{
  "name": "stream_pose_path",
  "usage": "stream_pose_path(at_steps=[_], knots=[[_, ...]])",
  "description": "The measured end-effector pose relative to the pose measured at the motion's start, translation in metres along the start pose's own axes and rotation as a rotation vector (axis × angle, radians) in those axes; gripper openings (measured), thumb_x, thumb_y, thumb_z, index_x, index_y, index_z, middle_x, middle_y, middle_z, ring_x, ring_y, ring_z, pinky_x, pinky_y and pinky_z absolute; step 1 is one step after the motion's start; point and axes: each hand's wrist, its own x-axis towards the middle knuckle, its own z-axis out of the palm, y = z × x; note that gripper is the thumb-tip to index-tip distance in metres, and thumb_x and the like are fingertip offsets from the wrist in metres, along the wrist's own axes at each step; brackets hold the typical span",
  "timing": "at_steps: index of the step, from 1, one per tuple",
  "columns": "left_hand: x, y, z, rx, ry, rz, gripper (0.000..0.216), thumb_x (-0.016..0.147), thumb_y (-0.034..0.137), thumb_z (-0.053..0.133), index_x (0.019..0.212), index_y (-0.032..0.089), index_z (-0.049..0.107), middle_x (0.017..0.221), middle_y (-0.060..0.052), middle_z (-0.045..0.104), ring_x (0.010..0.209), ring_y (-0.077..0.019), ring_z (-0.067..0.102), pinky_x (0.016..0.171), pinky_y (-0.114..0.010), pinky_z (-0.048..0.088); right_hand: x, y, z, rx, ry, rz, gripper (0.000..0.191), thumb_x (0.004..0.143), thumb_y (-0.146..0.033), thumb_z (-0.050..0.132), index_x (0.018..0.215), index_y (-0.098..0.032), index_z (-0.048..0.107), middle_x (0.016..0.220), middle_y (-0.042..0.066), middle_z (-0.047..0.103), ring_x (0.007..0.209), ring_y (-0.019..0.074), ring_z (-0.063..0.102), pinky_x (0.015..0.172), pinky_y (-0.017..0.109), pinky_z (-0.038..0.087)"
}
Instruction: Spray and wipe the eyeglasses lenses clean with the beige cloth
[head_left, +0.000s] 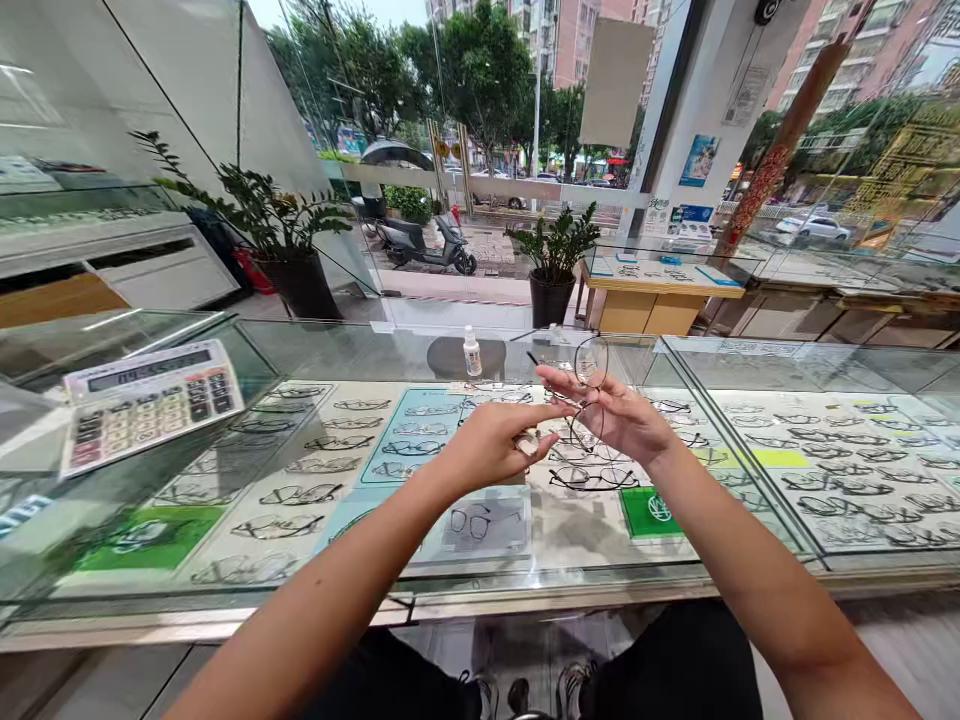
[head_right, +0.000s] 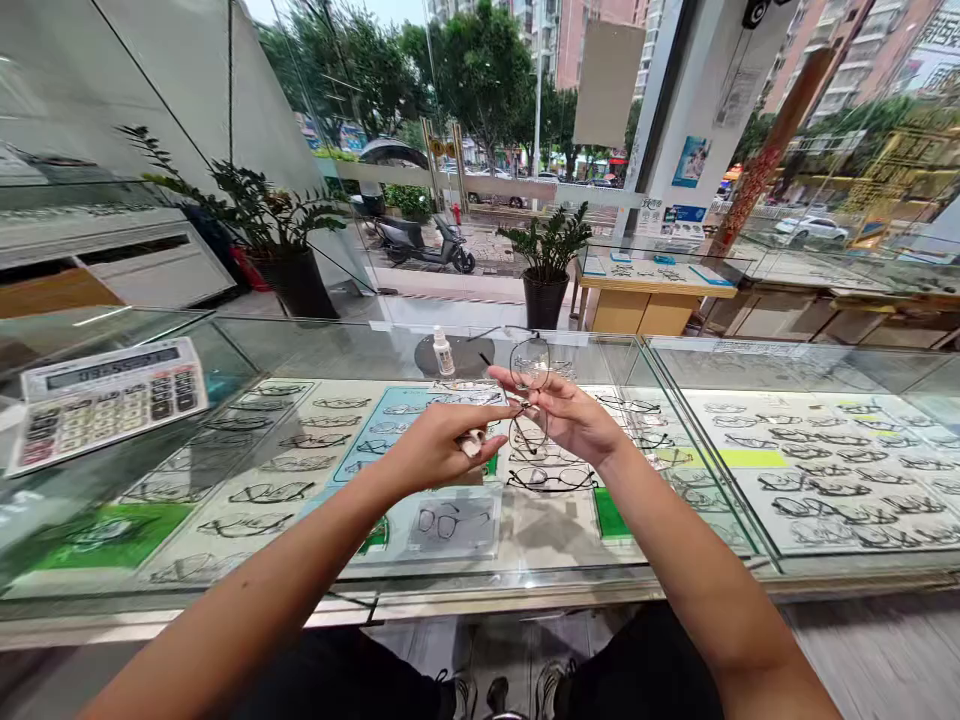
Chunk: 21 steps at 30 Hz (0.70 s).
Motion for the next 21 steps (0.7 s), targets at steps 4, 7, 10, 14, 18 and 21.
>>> stream_pose_path(at_steps=[4,7,10,14,18,21], knots=[[0.001,-0.008,-0.003,0.030,0.078,-0.065,0.026,0.100,0.032,0.069,0.121,0.024,0.080,0.074,0.003,0.074,0.059,-0.0120,0.058,0.063,-0.024,0.038,0.002,0.002,0.000,0.007,0.030,-0.016,0.014,0.089,-0.035,0.086,0.093,-0.029,0.074,0.150,0.005,0.073,0.151,0.0265,0.058,0.135,0.054,0.032],[0.002,-0.012,-0.003,0.041,0.130,-0.129,0.026,0.099,0.036,0.069,0.121,0.024,0.079,0.079,0.003,0.075,0.063,-0.0124,0.060,0.064,-0.024,0.038,0.003,-0.001,-0.002,0.033,0.055,-0.065,0.012,0.090,-0.036,0.084,0.090,-0.030,0.074,0.143,0.003,0.076,0.139,0.0250,0.067,0.132,0.053,0.038],[0.004,-0.014,0.001,0.028,0.147,-0.158,0.028,0.099,0.038,0.068,0.120,0.023,0.078,0.080,0.002,0.074,0.064,-0.0131,0.061,0.065,-0.025,0.039,0.003,-0.003,-0.005,0.047,0.075,-0.132,0.009,0.091,-0.035,0.083,0.090,-0.031,0.075,0.137,0.001,0.079,0.136,0.0226,0.069,0.128,0.048,0.044],[0.004,-0.013,0.005,-0.017,0.154,-0.139,0.026,0.101,0.035,0.064,0.117,0.021,0.078,0.077,0.002,0.071,0.062,-0.0123,0.058,0.065,-0.026,0.039,0.004,-0.003,-0.008,0.043,0.093,-0.141,0.008,0.090,-0.034,0.084,0.090,-0.031,0.076,0.131,0.000,0.081,0.133,0.0213,0.070,0.123,0.044,0.048],[0.005,-0.020,-0.005,-0.153,0.343,-0.140,0.036,0.099,0.032,0.066,0.133,0.021,0.073,0.083,0.000,0.069,0.072,-0.0137,0.061,0.072,-0.025,0.045,0.005,-0.008,-0.014,0.071,0.134,-0.178,0.012,0.088,-0.039,0.085,0.088,-0.031,0.076,0.130,-0.002,0.080,0.131,0.0209,0.071,0.118,0.042,0.052],[0.010,-0.041,-0.022,-0.407,0.617,-0.325,0.040,0.093,0.024,0.070,0.132,0.020,0.070,0.098,-0.003,0.069,0.073,-0.0121,0.058,0.064,-0.022,0.045,0.005,-0.014,-0.018,0.087,0.196,-0.209,0.015,0.087,-0.041,0.085,0.085,-0.032,0.074,0.128,-0.003,0.080,0.130,0.0202,0.070,0.117,0.042,0.053]])
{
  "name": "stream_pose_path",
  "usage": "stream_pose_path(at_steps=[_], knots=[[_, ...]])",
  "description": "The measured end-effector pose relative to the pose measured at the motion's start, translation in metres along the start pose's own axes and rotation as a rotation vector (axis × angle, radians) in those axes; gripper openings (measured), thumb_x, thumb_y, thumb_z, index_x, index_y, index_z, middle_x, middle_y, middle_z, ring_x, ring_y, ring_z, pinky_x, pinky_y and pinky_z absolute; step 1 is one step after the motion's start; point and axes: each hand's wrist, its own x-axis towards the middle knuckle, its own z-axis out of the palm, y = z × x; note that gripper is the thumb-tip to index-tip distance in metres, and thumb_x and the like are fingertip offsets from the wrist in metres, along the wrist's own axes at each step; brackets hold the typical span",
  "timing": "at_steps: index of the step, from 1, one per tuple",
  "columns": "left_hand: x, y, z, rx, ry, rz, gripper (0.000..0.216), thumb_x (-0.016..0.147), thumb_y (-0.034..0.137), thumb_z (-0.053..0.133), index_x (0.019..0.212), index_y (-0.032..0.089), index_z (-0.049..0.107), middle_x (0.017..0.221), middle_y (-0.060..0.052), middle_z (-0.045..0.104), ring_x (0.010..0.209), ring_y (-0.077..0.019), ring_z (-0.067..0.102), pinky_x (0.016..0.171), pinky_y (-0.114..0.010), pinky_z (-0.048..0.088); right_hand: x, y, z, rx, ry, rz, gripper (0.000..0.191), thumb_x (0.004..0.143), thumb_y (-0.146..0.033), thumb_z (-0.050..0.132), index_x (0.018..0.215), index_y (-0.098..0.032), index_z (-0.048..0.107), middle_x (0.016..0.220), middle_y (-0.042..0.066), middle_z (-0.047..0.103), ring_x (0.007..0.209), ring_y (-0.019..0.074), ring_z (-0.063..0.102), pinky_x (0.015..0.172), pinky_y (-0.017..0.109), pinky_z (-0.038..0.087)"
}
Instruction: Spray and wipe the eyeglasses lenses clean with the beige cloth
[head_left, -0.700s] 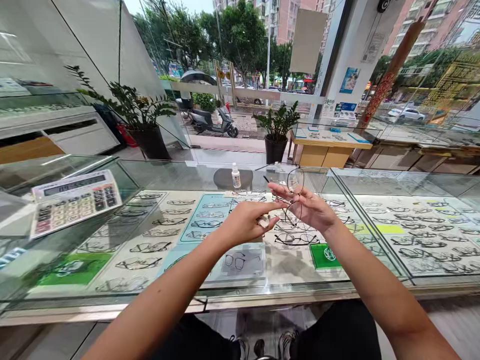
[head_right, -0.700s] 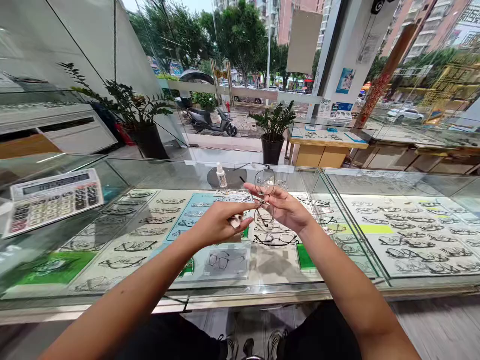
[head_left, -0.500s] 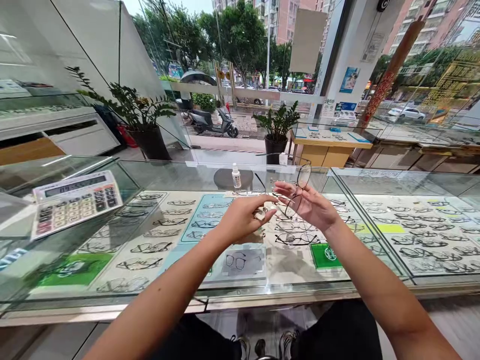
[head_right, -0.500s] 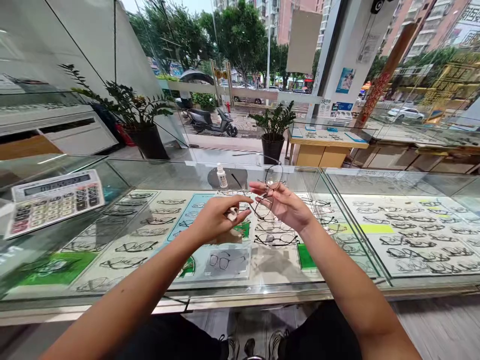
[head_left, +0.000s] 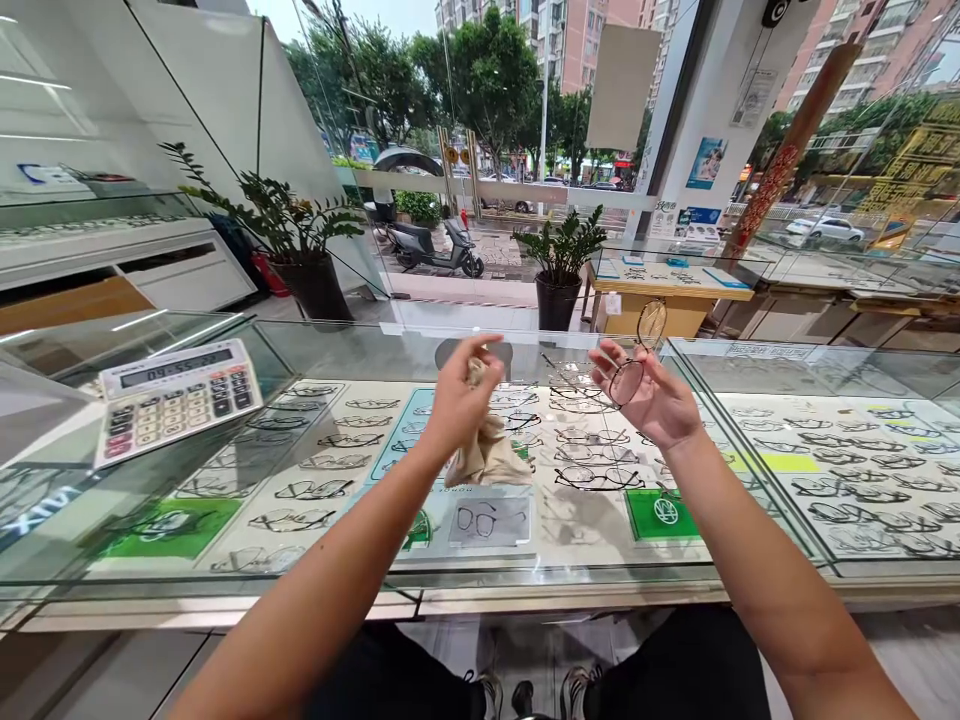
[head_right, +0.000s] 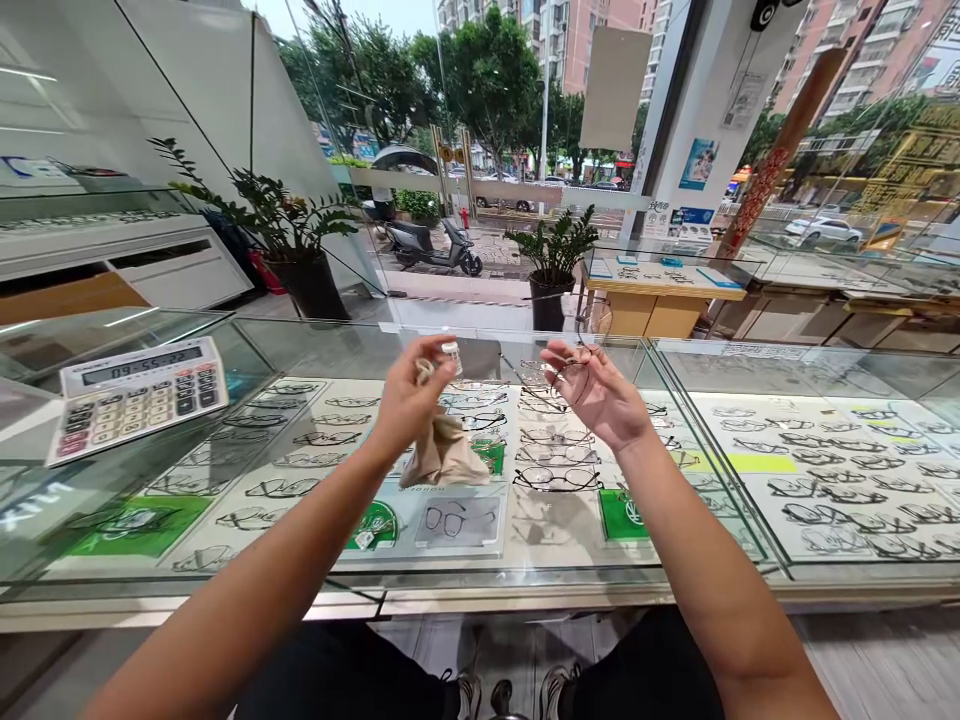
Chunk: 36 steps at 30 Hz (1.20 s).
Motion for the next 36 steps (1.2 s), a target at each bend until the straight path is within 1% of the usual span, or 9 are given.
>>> stream_pose_path(at_steps=[2,5,8,10,14,21,26,31,36], knots=[[0.018,-0.013,-0.014,-0.279,0.098,-0.286,0.048,0.086,0.014,0.066,0.134,0.019,0.065,0.107,-0.006,0.070,0.057,-0.0070,0.046,0.047,-0.019,0.032,0.001,-0.003,-0.001,-0.003,0.028,0.000,0.016,0.086,-0.041,0.086,0.084,-0.032,0.073,0.128,-0.004,0.080,0.129,0.0206,0.070,0.120,0.044,0.051],[0.039,-0.040,-0.033,-0.633,0.104,-0.662,0.084,0.084,0.006,0.060,0.163,0.020,0.036,0.124,-0.017,0.073,0.055,-0.0068,0.051,0.039,-0.014,0.025,0.001,-0.002,-0.002,-0.022,0.058,0.014,0.016,0.084,-0.041,0.087,0.084,-0.032,0.072,0.129,-0.003,0.080,0.130,0.0214,0.070,0.124,0.047,0.048],[0.047,-0.065,-0.044,-0.825,-0.010,-0.839,0.099,0.088,0.000,0.053,0.174,0.028,0.011,0.139,-0.026,0.069,0.054,-0.0070,0.056,0.037,-0.012,0.028,0.002,0.000,-0.002,-0.049,0.069,0.022,0.016,0.084,-0.041,0.087,0.084,-0.032,0.073,0.127,-0.002,0.080,0.128,0.0221,0.070,0.126,0.048,0.046],[0.048,-0.077,-0.045,-0.888,-0.059,-0.877,0.101,0.090,0.000,0.052,0.175,0.031,0.007,0.149,-0.030,0.062,0.055,-0.0071,0.058,0.036,-0.013,0.031,0.002,0.002,-0.002,-0.063,0.066,0.020,0.015,0.084,-0.041,0.086,0.085,-0.032,0.073,0.127,-0.002,0.080,0.128,0.0227,0.071,0.126,0.049,0.047],[0.047,-0.090,-0.036,-0.939,-0.063,-0.896,0.103,0.086,-0.004,0.051,0.175,0.030,0.012,0.161,-0.031,0.052,0.062,-0.0107,0.069,0.034,-0.013,0.033,0.002,0.002,-0.003,-0.079,0.067,0.020,0.017,0.085,-0.041,0.086,0.084,-0.031,0.072,0.128,-0.001,0.079,0.129,0.0236,0.070,0.127,0.050,0.046],[0.049,-0.093,-0.038,-0.945,-0.011,-0.878,0.094,0.080,-0.005,0.049,0.168,0.016,0.029,0.152,-0.028,0.061,0.066,-0.0123,0.072,0.032,-0.013,0.032,0.000,0.006,-0.006,-0.073,0.047,0.065,0.021,0.082,-0.041,0.089,0.085,-0.030,0.072,0.130,0.001,0.080,0.131,0.0240,0.070,0.125,0.049,0.048],[0.050,-0.066,-0.051,-0.997,-0.016,-0.750,0.085,0.079,-0.005,0.051,0.159,0.021,0.044,0.146,-0.019,0.068,0.055,-0.0048,0.059,0.032,-0.011,0.030,0.000,0.005,-0.005,-0.073,0.052,0.055,0.023,0.080,-0.040,0.091,0.085,-0.030,0.071,0.127,0.001,0.080,0.128,0.0225,0.071,0.118,0.045,0.053],[0.041,-0.026,-0.056,-0.942,-0.090,-0.542,0.064,0.073,-0.003,0.062,0.133,0.018,0.060,0.137,-0.016,0.073,0.051,-0.0013,0.044,0.034,-0.008,0.028,-0.001,0.007,0.000,-0.093,0.081,0.075,0.025,0.079,-0.042,0.093,0.086,-0.030,0.072,0.124,0.001,0.081,0.125,0.0231,0.071,0.118,0.047,0.051],[0.031,0.001,-0.039,-0.751,0.019,-0.420,0.050,0.075,0.020,0.091,0.118,0.020,0.066,0.100,0.000,0.073,0.048,0.0011,0.033,0.037,-0.008,0.025,-0.003,0.009,0.003,-0.087,0.072,0.070,0.023,0.081,-0.041,0.091,0.090,-0.031,0.073,0.121,0.000,0.082,0.122,0.0205,0.073,0.118,0.044,0.051]])
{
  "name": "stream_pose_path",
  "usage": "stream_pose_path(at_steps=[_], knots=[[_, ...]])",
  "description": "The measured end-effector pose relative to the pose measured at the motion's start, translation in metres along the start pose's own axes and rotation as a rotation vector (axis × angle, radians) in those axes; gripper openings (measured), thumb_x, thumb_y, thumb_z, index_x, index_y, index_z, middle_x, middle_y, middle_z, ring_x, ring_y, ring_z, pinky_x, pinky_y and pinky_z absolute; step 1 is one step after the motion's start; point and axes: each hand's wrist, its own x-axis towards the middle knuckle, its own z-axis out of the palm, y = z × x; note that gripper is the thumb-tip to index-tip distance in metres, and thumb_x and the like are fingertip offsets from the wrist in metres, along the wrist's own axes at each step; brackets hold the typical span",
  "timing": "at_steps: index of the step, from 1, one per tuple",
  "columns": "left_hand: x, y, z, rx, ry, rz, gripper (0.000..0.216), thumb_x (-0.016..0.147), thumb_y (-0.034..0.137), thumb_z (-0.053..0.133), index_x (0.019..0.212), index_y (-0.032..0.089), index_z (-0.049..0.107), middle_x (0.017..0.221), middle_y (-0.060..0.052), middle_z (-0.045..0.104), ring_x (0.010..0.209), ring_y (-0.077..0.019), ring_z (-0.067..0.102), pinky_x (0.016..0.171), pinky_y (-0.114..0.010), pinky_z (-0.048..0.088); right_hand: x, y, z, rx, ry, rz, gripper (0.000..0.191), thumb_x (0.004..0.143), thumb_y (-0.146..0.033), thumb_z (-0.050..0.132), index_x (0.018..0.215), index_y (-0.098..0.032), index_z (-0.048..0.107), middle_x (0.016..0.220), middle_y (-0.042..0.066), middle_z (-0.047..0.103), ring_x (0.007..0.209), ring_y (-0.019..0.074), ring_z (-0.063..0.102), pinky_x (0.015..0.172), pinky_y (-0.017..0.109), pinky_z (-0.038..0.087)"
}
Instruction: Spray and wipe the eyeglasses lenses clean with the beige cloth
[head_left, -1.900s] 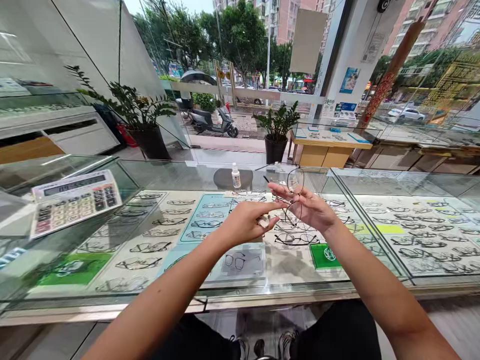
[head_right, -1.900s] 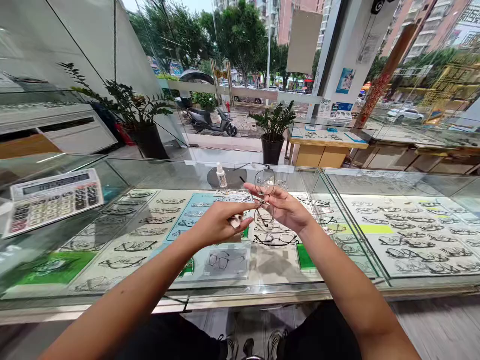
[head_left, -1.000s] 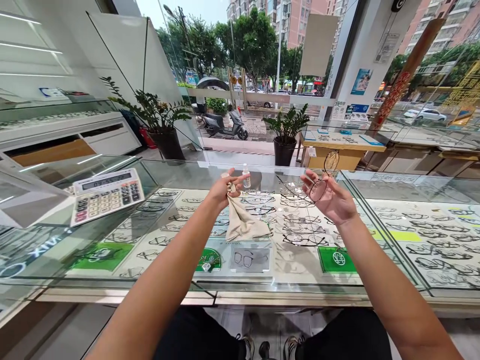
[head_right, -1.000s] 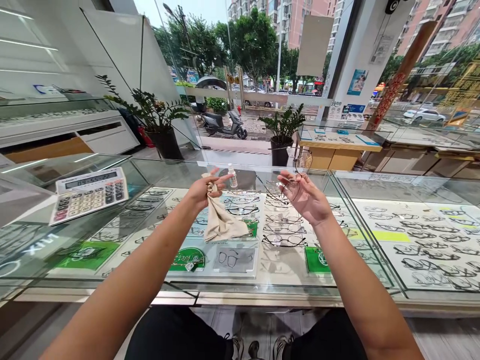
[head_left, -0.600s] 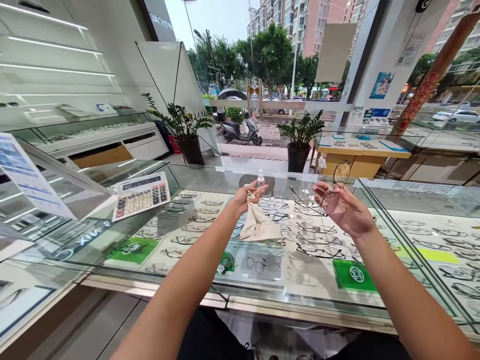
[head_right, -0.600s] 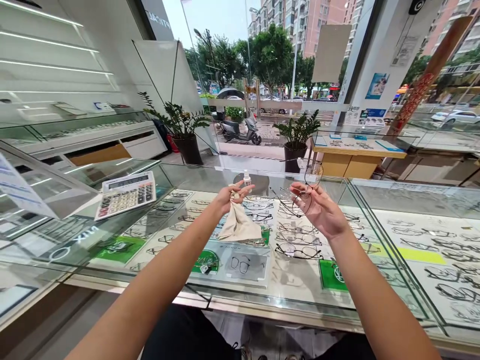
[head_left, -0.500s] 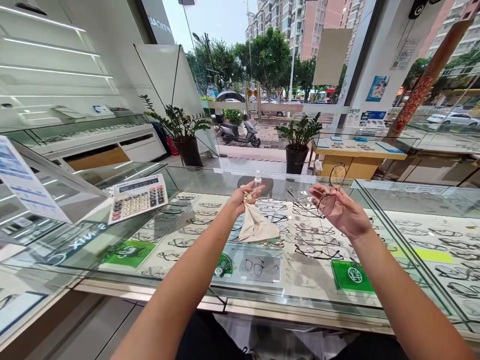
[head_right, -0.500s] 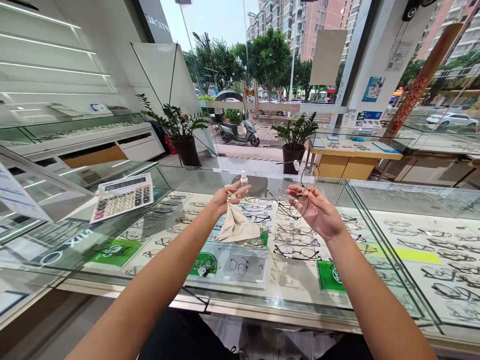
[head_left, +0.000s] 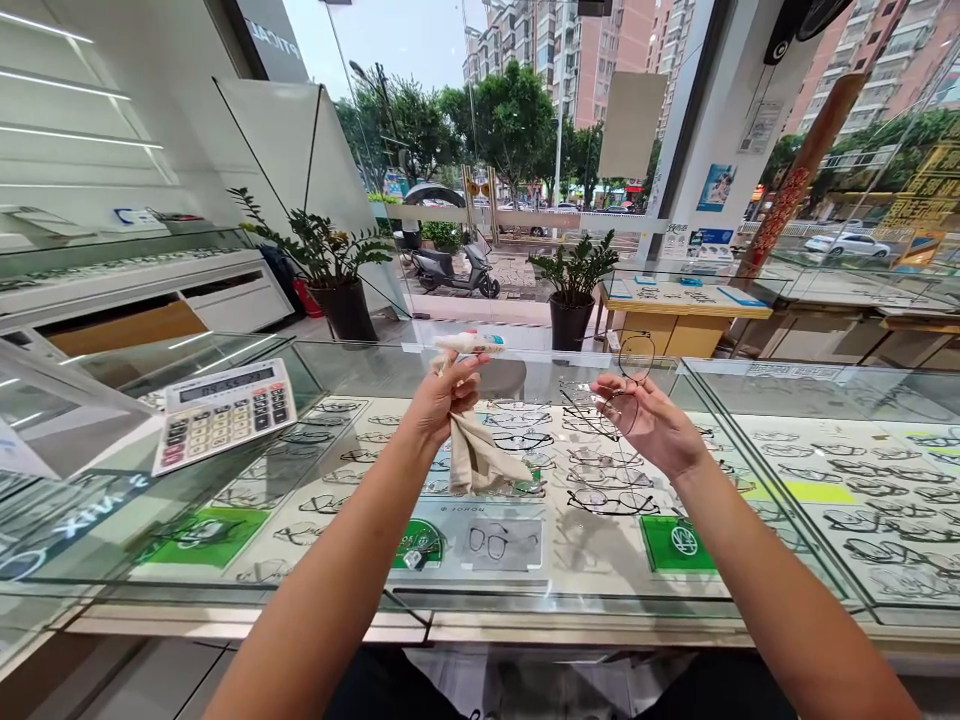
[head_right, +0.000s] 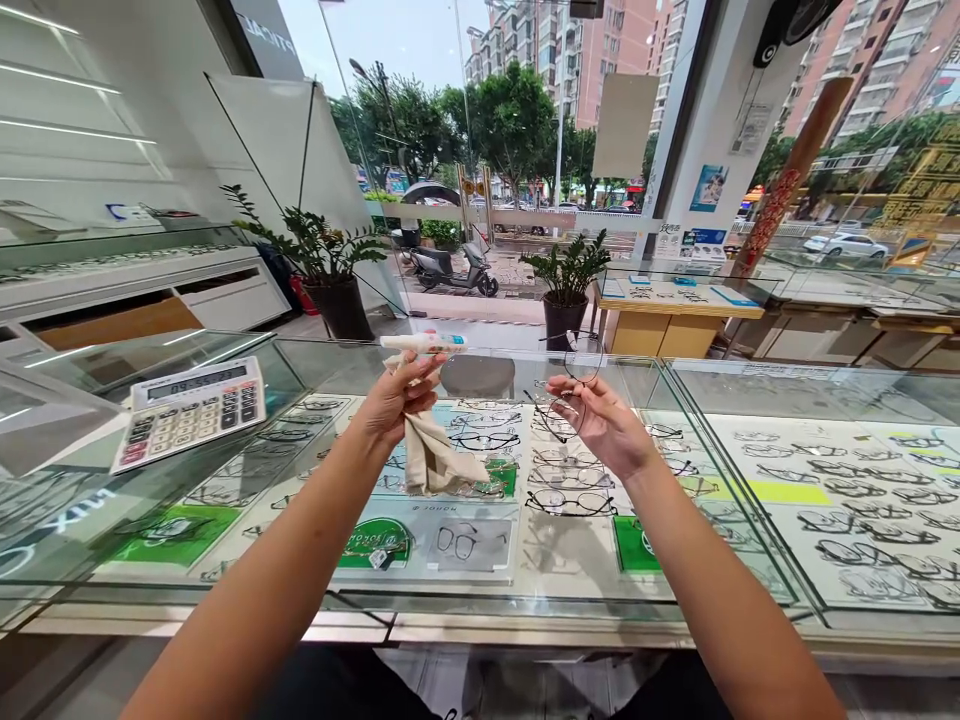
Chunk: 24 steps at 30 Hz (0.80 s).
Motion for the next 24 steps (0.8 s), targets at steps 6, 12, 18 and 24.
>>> stream_pose_path(at_steps=[6,12,18,24], knots=[[-0.015,-0.008,0.021,0.167,0.058,0.075,0.060,0.072,0.055,0.096,0.111,0.019,0.068,0.062,0.010,0.037,0.046,-0.0035,0.027,0.040,-0.014,0.023,-0.005,-0.003,0.002,-0.013,-0.034,-0.006,0.022,0.081,-0.039,0.092,0.089,-0.031,0.074,0.117,0.000,0.083,0.120,0.0212,0.074,0.118,0.044,0.052],[-0.030,-0.014,0.033,0.101,-0.225,-0.032,0.046,0.074,0.053,0.087,0.085,0.017,0.062,0.087,-0.004,0.064,0.074,-0.0134,0.059,0.061,-0.022,0.054,-0.008,0.001,0.008,-0.075,0.021,0.011,0.025,0.078,-0.038,0.094,0.085,-0.029,0.072,0.102,0.002,0.084,0.111,0.0232,0.076,0.119,0.048,0.051],[-0.041,-0.018,0.043,0.024,-0.393,-0.265,0.032,0.077,0.030,0.083,0.096,0.022,0.059,0.074,0.002,0.057,0.064,-0.0151,0.056,0.055,-0.029,0.057,-0.007,0.008,0.015,-0.120,0.005,0.051,0.026,0.078,-0.040,0.095,0.087,-0.028,0.074,0.099,0.002,0.084,0.104,0.0203,0.076,0.112,0.042,0.055],[-0.041,-0.033,0.044,0.040,-0.396,-0.335,0.052,0.078,0.066,0.077,0.069,0.018,0.060,0.063,0.001,0.044,0.055,-0.0115,0.041,0.048,-0.023,0.032,-0.010,0.018,0.026,-0.238,-0.017,0.094,0.031,0.079,-0.049,0.094,0.084,-0.025,0.074,0.098,0.004,0.082,0.098,0.0202,0.073,0.101,0.040,0.056]])
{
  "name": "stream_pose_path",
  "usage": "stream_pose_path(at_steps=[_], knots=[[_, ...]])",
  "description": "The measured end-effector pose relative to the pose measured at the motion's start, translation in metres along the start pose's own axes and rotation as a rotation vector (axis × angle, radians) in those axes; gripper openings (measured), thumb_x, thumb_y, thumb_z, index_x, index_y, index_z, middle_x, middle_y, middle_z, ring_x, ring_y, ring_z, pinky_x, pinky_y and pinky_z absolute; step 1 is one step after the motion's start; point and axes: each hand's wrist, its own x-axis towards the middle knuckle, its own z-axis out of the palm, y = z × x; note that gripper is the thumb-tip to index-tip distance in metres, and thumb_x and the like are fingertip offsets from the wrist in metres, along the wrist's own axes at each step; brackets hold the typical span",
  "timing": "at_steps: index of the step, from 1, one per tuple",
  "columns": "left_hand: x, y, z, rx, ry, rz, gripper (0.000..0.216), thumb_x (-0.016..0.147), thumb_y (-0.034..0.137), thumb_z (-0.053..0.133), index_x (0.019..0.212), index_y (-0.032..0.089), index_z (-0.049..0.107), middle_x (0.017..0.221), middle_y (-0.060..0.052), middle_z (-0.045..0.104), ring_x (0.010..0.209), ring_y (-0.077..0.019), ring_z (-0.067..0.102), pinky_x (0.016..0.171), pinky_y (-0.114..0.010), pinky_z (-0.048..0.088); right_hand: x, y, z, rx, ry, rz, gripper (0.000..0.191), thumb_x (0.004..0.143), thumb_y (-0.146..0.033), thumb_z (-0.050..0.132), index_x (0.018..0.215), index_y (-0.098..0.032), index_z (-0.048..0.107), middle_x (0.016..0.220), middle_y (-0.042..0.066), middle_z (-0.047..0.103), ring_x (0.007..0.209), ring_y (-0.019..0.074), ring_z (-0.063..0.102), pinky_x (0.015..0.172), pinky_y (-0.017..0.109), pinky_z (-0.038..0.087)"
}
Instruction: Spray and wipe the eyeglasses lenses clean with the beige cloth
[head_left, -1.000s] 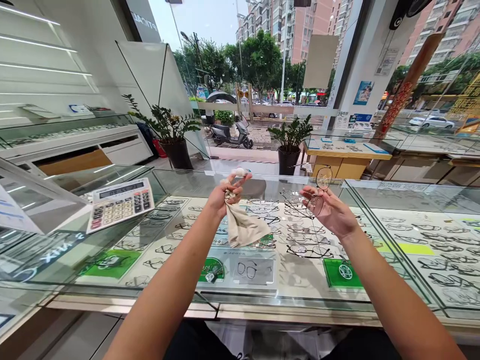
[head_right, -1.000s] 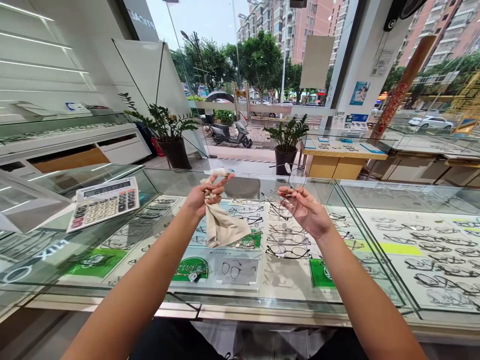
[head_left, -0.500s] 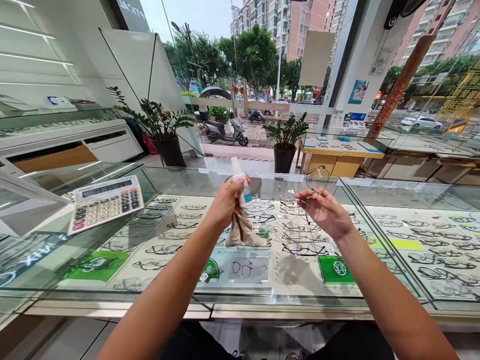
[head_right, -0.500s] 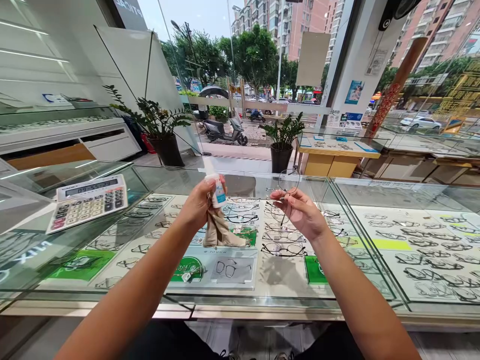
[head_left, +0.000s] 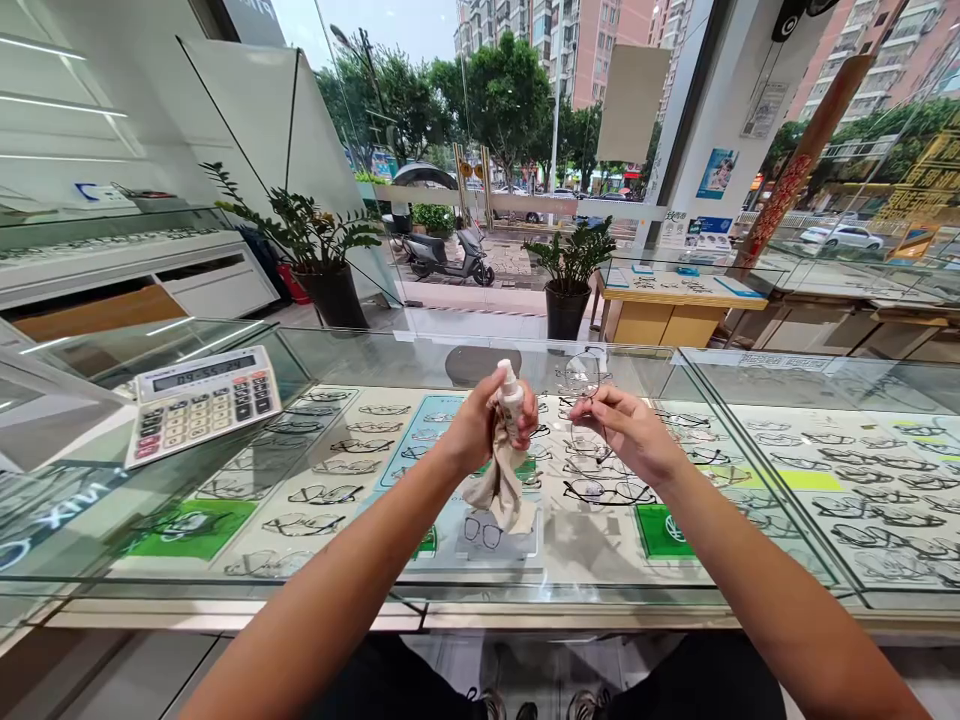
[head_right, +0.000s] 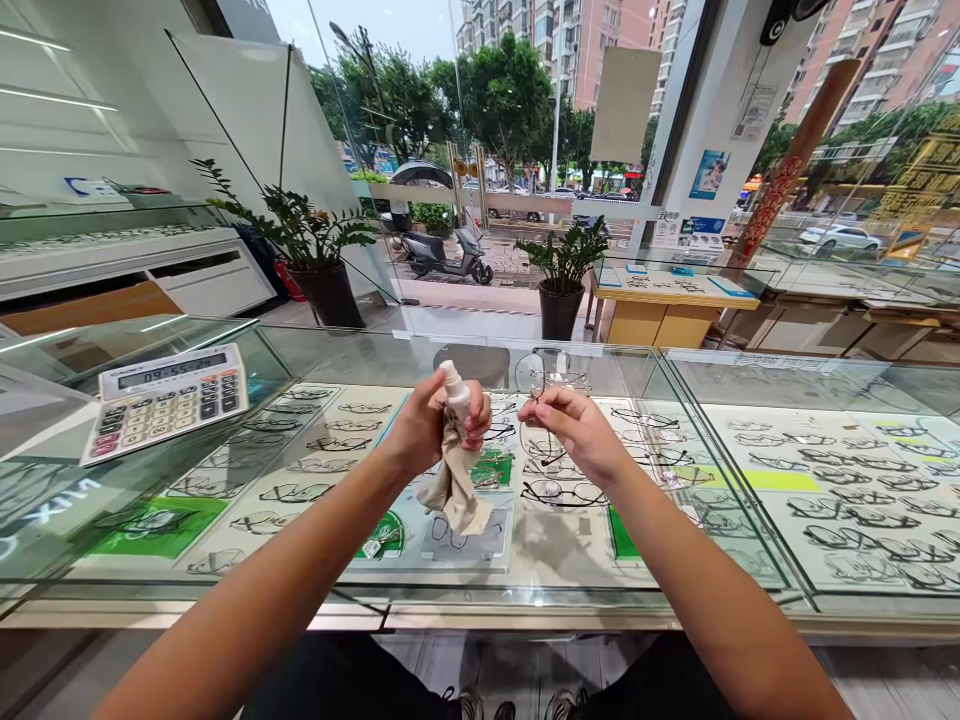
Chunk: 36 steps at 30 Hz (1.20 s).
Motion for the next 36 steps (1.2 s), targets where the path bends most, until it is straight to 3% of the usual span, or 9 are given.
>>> stream_pose_path(at_steps=[3,6,8,14,26,31,36], knots=[[0.004,-0.007,-0.003,0.274,0.106,0.086,0.071,0.081,0.086,0.061,0.058,0.019,0.056,0.055,-0.001,0.044,0.049,-0.0127,0.040,0.051,-0.029,0.032,-0.001,0.006,0.006,-0.060,-0.025,0.012,0.032,0.081,-0.051,0.092,0.085,-0.024,0.075,0.097,0.004,0.082,0.096,0.0196,0.073,0.095,0.038,0.054],[0.005,-0.010,-0.003,0.566,0.214,0.182,0.074,0.085,0.087,0.056,0.055,0.019,0.056,0.053,-0.003,0.047,0.050,-0.0140,0.042,0.055,-0.032,0.031,-0.001,0.011,0.009,-0.077,-0.045,0.021,0.032,0.081,-0.051,0.092,0.086,-0.024,0.075,0.095,0.003,0.082,0.096,0.0184,0.073,0.091,0.035,0.053],[0.005,-0.010,-0.001,0.660,0.220,0.214,0.072,0.087,0.084,0.056,0.056,0.020,0.053,0.054,-0.002,0.046,0.052,-0.0140,0.040,0.057,-0.032,0.030,-0.001,0.014,0.010,-0.077,-0.062,0.023,0.032,0.081,-0.051,0.092,0.086,-0.024,0.074,0.095,0.003,0.081,0.096,0.0185,0.074,0.092,0.035,0.053],[0.005,-0.012,0.004,0.733,0.206,0.270,0.065,0.092,0.076,0.055,0.059,0.021,0.045,0.058,0.000,0.044,0.057,-0.0137,0.037,0.060,-0.032,0.028,-0.002,0.018,0.012,-0.092,-0.114,0.022,0.032,0.083,-0.051,0.090,0.088,-0.024,0.074,0.095,0.005,0.081,0.098,0.0209,0.074,0.095,0.038,0.055],[0.006,-0.022,-0.002,0.754,0.191,0.296,0.058,0.097,0.066,0.054,0.062,0.019,0.049,0.060,0.002,0.044,0.060,-0.0133,0.037,0.062,-0.030,0.028,-0.001,0.016,0.011,-0.084,-0.098,0.021,0.034,0.082,-0.053,0.090,0.087,-0.024,0.073,0.094,0.004,0.080,0.095,0.0197,0.071,0.089,0.035,0.052],[0.001,-0.024,0.001,0.902,0.108,0.248,0.058,0.094,0.068,0.058,0.065,0.019,0.047,0.065,0.002,0.044,0.066,-0.0145,0.039,0.066,-0.030,0.028,-0.001,0.010,0.010,-0.053,0.002,-0.025,0.034,0.084,-0.055,0.088,0.087,-0.025,0.074,0.099,0.004,0.080,0.093,0.0190,0.066,0.089,0.035,0.049],[-0.003,-0.029,0.005,1.033,0.032,0.247,0.053,0.094,0.065,0.060,0.070,0.018,0.053,0.066,0.002,0.047,0.069,-0.0156,0.043,0.070,-0.029,0.030,-0.001,0.007,0.011,-0.030,-0.006,-0.033,0.032,0.084,-0.054,0.088,0.089,-0.024,0.075,0.097,0.003,0.078,0.092,0.0181,0.064,0.089,0.034,0.049]])
